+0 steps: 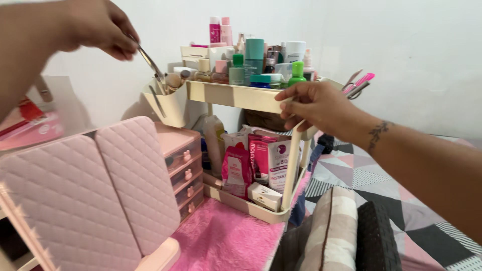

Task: The person cleans a small white container with a cloth, then places it on a rotating organizer. They arrange several metal tools and a pink comb into the organizer's side pockets, wipe the table surface, and adjust a pink vanity mirror. Finally, they place a cushion on a stool and sit down.

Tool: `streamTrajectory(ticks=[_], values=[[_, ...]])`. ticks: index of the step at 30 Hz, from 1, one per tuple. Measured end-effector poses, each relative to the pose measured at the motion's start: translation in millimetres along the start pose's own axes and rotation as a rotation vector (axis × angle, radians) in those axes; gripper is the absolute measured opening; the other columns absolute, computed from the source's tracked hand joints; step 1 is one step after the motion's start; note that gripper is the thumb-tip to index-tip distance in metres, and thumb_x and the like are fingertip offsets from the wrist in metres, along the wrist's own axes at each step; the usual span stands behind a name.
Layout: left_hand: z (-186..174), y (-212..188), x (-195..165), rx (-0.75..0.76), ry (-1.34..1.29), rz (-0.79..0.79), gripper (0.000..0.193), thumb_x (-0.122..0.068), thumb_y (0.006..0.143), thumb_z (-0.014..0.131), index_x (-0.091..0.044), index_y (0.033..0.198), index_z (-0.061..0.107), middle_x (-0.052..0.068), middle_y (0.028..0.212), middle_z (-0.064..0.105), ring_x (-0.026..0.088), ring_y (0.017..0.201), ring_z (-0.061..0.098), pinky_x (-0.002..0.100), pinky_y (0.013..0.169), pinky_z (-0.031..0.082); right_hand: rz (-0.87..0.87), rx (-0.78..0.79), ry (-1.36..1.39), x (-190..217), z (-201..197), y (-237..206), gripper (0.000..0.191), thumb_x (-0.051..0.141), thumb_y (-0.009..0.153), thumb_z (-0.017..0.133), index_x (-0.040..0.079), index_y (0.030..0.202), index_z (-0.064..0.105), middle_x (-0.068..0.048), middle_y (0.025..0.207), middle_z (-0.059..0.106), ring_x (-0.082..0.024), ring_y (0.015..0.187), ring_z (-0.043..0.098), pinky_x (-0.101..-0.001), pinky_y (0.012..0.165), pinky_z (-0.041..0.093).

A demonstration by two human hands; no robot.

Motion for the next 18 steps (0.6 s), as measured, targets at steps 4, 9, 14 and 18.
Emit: streamTrajectory(ticks=[4, 9, 14, 18], values=[[-9.0, 3.0, 5.9, -0.172, 0.069, 0.051, 0.018, -0.01, 0.098, 0.072, 0.005, 0.109, 0.073, 0.018, 0.1, 0.075, 0.025, 0.092, 0.074, 0.034, 0.082, 0.06, -0.06, -0.091, -0.011, 0.5, -7.8, -5.2, 0.031, 0.019, 0.096, 0.063, 0.009, 0.126, 0.062, -0.007, 0.084, 0.073, -0.014, 0.064, 0.071, -0.0287, 0.058, 0.058], [0.4, 8.0, 22.5, -0.051, 0.359, -0.079, 0.017, -0.011, 0.091, 0.08, -0.004, 0.107, 0.082, 0.015, 0.095, 0.082, 0.022, 0.085, 0.077, 0.036, 0.079, 0.06, -0.086, -0.1, -0.025, 0.5, -7.4, -0.4, 0.028, 0.019, 0.097, 0.066, 0.006, 0.122, 0.066, -0.006, 0.082, 0.075, -0.011, 0.065, 0.071, -0.0263, 0.057, 0.054], [10.5, 13.3, 37.9, -0.04, 0.374, -0.156, 0.015, -0.014, 0.088, 0.083, -0.01, 0.103, 0.085, 0.01, 0.093, 0.083, 0.018, 0.083, 0.076, 0.035, 0.077, 0.058, -0.069, -0.105, -0.003, -4.3, -10.5, 5.1, 0.026, 0.019, 0.098, 0.065, 0.005, 0.119, 0.069, -0.007, 0.081, 0.075, -0.011, 0.065, 0.071, -0.025, 0.058, 0.056], [6.8, 21.6, 41.8, -0.063, 0.356, -0.093, 0.017, -0.015, 0.087, 0.084, -0.01, 0.103, 0.084, 0.009, 0.093, 0.082, 0.018, 0.082, 0.076, 0.035, 0.076, 0.058, -0.106, -0.085, 0.037, -7.9, -10.4, 6.8, 0.026, 0.016, 0.097, 0.064, 0.002, 0.118, 0.067, -0.008, 0.081, 0.074, -0.012, 0.066, 0.072, -0.0255, 0.062, 0.062]])
Point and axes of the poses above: each hand's wrist, its own y-axis towards the middle knuckle, its own z-axis out of the palm, x = y × z, the point moved 3 cm from there along y, towards the middle knuckle
